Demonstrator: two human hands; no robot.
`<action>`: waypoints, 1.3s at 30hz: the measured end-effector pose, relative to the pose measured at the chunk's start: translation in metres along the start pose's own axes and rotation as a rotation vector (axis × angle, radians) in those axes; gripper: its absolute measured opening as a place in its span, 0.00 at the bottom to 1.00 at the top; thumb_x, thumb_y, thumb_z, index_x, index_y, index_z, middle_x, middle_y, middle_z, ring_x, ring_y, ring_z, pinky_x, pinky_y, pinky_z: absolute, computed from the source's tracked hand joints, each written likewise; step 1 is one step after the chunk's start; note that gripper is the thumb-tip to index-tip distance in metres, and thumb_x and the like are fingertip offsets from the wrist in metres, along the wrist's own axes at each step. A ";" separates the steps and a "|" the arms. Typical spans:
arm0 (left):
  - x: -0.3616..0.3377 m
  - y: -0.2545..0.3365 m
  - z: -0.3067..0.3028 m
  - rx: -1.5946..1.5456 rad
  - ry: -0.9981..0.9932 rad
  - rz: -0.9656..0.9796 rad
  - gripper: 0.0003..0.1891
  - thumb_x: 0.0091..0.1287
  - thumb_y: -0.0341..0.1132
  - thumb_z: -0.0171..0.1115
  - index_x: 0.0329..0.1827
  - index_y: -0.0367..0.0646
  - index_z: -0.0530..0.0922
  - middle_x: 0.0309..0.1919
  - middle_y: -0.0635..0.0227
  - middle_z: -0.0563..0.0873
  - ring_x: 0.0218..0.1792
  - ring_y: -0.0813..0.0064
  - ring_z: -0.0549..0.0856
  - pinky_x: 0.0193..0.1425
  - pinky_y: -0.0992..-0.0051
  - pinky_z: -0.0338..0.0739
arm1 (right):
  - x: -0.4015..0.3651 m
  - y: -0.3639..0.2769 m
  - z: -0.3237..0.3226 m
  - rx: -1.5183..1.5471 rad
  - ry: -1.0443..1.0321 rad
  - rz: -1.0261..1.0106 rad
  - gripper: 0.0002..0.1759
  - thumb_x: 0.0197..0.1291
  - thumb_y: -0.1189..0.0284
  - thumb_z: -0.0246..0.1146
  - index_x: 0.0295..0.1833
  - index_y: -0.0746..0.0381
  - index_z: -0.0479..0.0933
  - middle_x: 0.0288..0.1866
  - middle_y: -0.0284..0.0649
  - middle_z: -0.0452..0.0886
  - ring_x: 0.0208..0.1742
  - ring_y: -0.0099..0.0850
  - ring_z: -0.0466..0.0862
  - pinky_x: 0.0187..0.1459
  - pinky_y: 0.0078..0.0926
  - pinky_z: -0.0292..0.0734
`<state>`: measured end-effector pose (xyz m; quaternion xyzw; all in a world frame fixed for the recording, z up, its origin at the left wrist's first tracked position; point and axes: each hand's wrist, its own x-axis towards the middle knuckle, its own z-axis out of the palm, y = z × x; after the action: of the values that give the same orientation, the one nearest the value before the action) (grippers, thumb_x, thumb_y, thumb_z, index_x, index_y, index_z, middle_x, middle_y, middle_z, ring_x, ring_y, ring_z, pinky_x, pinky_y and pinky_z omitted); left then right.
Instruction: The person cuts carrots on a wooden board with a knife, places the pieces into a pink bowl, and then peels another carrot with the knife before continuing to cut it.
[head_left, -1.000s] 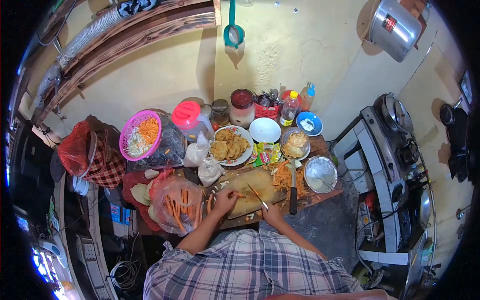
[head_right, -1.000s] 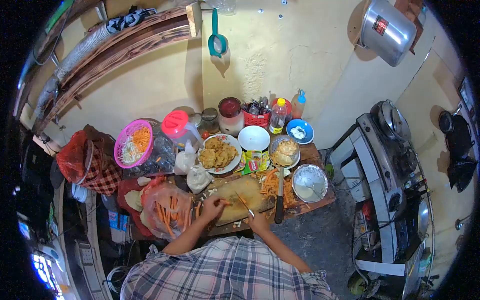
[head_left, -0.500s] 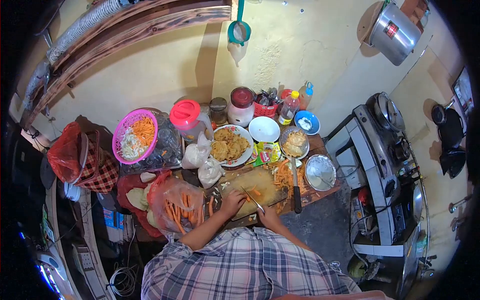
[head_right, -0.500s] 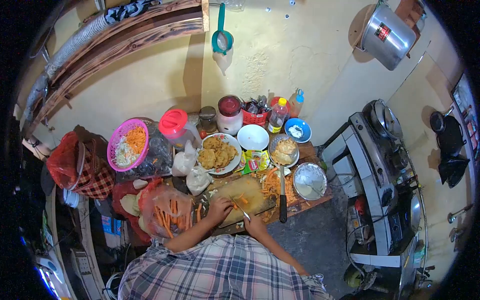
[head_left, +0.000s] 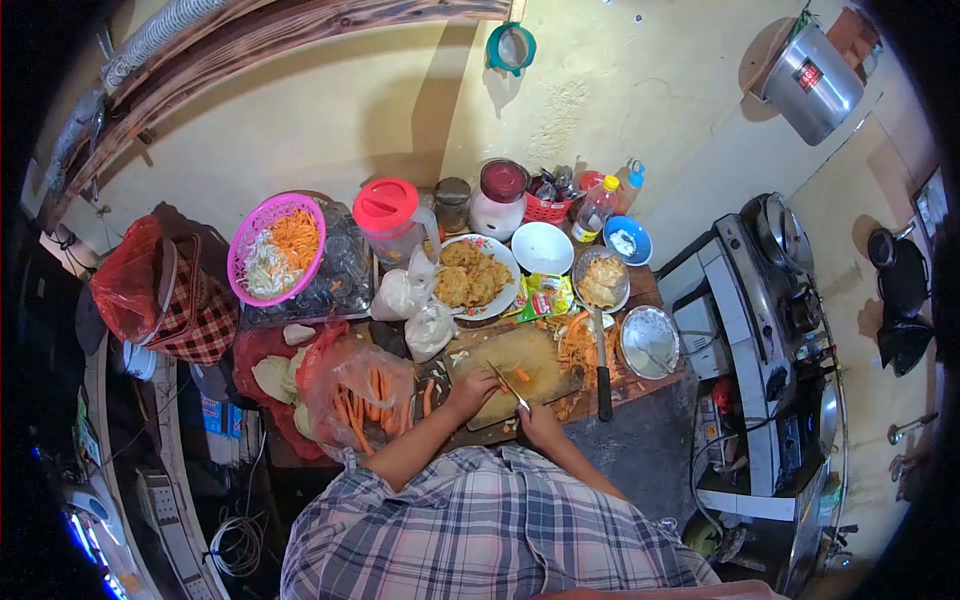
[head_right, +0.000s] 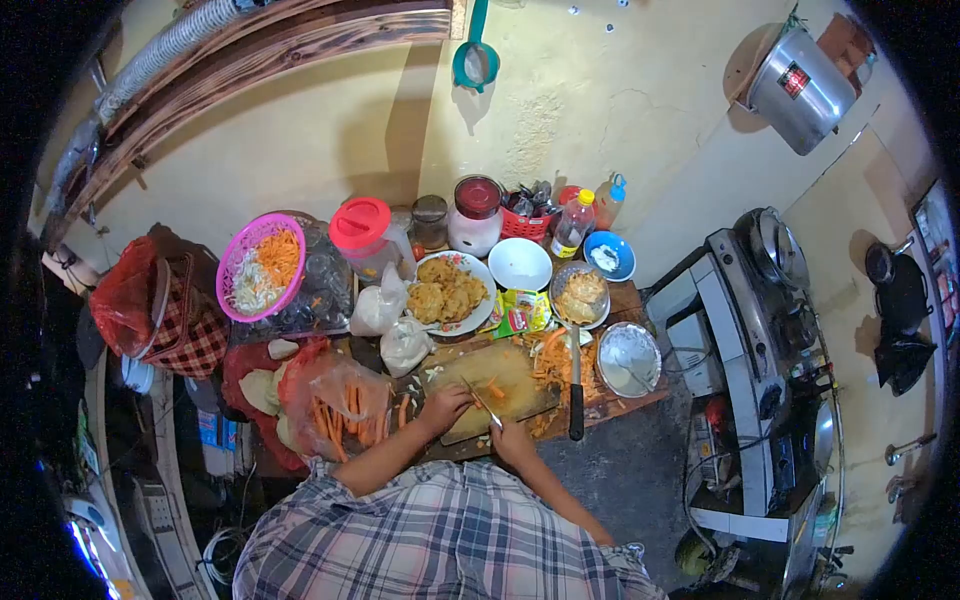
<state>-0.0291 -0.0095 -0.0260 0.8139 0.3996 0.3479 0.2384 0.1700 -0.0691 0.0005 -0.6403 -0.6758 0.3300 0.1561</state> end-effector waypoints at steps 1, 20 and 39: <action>0.001 -0.001 0.001 0.000 0.015 0.014 0.07 0.55 0.30 0.63 0.37 0.41 0.82 0.34 0.63 0.83 0.39 0.62 0.81 0.44 0.67 0.76 | 0.000 -0.007 -0.006 -0.002 -0.027 0.030 0.22 0.64 0.59 0.52 0.38 0.70 0.75 0.28 0.61 0.78 0.33 0.58 0.80 0.37 0.50 0.73; 0.000 -0.016 0.007 -0.024 0.012 0.084 0.09 0.53 0.28 0.62 0.38 0.42 0.81 0.35 0.64 0.82 0.42 0.61 0.80 0.45 0.67 0.77 | 0.003 0.031 0.008 -0.045 -0.062 0.041 0.21 0.64 0.57 0.53 0.37 0.67 0.74 0.24 0.59 0.77 0.28 0.57 0.80 0.30 0.52 0.75; -0.001 -0.007 0.008 0.066 0.032 0.080 0.07 0.53 0.28 0.62 0.35 0.40 0.80 0.36 0.64 0.82 0.42 0.62 0.80 0.47 0.69 0.76 | 0.001 -0.013 -0.002 -0.203 -0.100 0.183 0.20 0.64 0.59 0.51 0.39 0.67 0.73 0.28 0.59 0.79 0.33 0.56 0.81 0.34 0.53 0.75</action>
<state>-0.0273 -0.0069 -0.0361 0.8311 0.3816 0.3567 0.1907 0.1609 -0.0673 0.0102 -0.6943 -0.6516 0.3046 0.0260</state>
